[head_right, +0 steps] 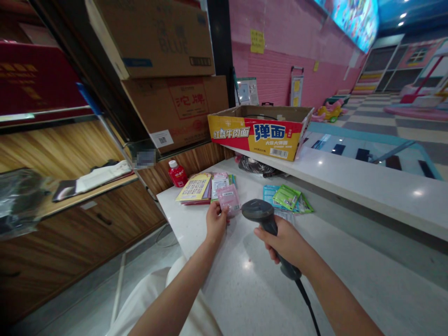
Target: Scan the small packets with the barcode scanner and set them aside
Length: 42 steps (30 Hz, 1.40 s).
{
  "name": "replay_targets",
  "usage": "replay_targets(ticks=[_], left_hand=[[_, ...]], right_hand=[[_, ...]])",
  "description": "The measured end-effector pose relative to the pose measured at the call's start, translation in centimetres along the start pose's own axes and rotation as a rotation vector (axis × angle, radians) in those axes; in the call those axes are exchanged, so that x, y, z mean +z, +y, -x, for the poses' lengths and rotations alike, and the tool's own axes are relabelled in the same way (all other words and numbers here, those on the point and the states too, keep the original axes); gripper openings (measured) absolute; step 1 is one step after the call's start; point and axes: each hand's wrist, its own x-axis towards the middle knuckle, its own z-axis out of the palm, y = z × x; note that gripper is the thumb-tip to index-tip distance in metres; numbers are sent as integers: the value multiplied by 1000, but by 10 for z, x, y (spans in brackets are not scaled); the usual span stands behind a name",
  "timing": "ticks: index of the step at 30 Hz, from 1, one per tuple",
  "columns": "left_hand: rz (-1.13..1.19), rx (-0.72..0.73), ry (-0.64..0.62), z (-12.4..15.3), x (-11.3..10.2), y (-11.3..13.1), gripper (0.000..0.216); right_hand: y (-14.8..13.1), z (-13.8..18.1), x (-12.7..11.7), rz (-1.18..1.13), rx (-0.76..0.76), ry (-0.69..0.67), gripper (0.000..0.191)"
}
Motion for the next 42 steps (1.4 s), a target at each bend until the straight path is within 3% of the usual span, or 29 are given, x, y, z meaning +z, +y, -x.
replay_targets(ticks=[7,12,15,18,24,29,32,37,42], left_hand=[[-3,133,11,0,-10,4,22],[-70,201,113,-33,-42,23,23],[-286,139,215,-69,-68,34,19],[-610,-24,256,-103,-86,40,20],[-799,-112,208,-141,-88,47,23],[-901,-94,150,-143,-89,56,28],[-1073,-5,139,-133,-96,63,32],[-1260,111,-2,-113,-103,68,57],[-1292,91,-98,-103,-102,62,46]], right_hand=[[-1,2,2,-14,17,25,33],[2,0,5,-27,4,20,35],[5,-2,7,-50,-4,11,36],[7,-1,10,-67,1,39,37],[3,2,11,-119,10,58,40],[-3,-1,6,-101,43,109,39],[-5,-2,4,-129,49,162,37],[-7,-2,7,-182,45,262,34],[-9,-5,11,-197,44,227,37]])
